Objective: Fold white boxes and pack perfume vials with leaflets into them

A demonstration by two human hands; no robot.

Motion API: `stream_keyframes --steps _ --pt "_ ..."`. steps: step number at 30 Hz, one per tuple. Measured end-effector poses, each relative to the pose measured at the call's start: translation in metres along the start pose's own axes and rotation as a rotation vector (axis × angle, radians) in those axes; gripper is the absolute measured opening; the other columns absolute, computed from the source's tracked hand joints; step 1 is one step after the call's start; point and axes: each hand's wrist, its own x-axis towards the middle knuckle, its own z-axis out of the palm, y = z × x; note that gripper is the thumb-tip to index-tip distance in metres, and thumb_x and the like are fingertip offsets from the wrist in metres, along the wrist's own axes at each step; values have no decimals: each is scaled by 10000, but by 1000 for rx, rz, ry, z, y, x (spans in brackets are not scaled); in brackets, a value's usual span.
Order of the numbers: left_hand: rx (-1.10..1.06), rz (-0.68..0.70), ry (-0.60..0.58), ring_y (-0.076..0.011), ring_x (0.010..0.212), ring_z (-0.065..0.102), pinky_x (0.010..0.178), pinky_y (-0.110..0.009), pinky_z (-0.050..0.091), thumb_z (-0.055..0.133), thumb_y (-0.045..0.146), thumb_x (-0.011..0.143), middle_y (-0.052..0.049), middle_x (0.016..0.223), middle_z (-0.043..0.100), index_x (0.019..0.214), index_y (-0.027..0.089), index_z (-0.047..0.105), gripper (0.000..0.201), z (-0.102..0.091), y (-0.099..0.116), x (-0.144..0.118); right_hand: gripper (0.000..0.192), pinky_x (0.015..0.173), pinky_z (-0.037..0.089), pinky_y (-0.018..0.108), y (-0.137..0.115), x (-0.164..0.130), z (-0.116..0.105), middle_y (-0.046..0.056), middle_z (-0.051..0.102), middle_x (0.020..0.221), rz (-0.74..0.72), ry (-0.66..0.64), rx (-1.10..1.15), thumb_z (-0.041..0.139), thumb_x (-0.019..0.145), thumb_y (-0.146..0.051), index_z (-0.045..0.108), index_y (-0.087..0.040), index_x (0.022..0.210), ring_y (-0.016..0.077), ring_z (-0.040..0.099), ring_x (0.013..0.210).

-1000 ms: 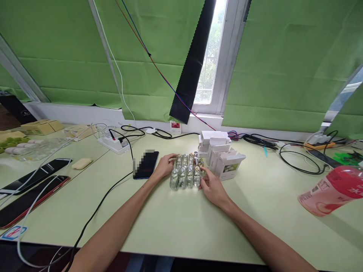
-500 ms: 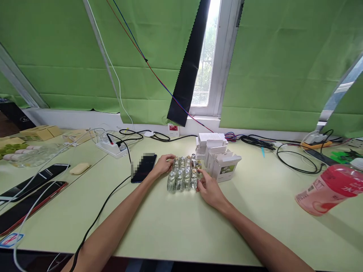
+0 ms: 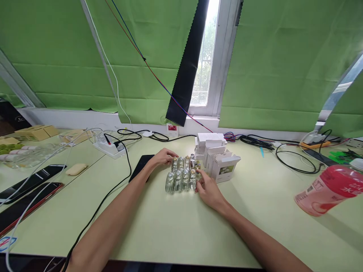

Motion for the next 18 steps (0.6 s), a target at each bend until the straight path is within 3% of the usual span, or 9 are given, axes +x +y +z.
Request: stream_keyframes --steps 6,9,12,15,18 --pt "125 87 -26 -84 388 360 416 -225 274 587 145 573 39 414 487 840 133 835 364 -7 1 4 500 721 490 324 3 1 2 25 694 709 -7 4 21 457 923 -147 498 -94 1419 206 669 688" --pt "189 131 -17 -90 405 398 429 -229 302 588 152 549 17 496 592 820 150 834 366 -8 3 6 499 724 494 322 3 1 2 24 693 711 -8 4 21 458 920 -141 498 -90 1415 206 675 692" --pt "237 189 5 -136 529 556 510 -234 407 627 171 548 -33 675 731 750 164 820 280 -7 6 8 492 724 496 318 2 1 2 16 687 704 -4 1 15 456 921 -140 503 -105 1409 201 676 687" --pt "269 241 40 -207 724 673 654 -260 505 707 264 601 -72 778 776 711 167 799 173 -7 14 10 486 723 495 317 2 1 2 10 683 700 -8 5 10 455 923 -146 503 -118 1406 197 672 679" --pt "297 288 106 -234 819 703 740 -298 538 733 423 698 -102 872 788 801 159 797 290 -8 30 12 492 708 489 315 3 0 2 11 682 698 -19 5 14 456 923 -148 498 -115 1411 198 663 672"
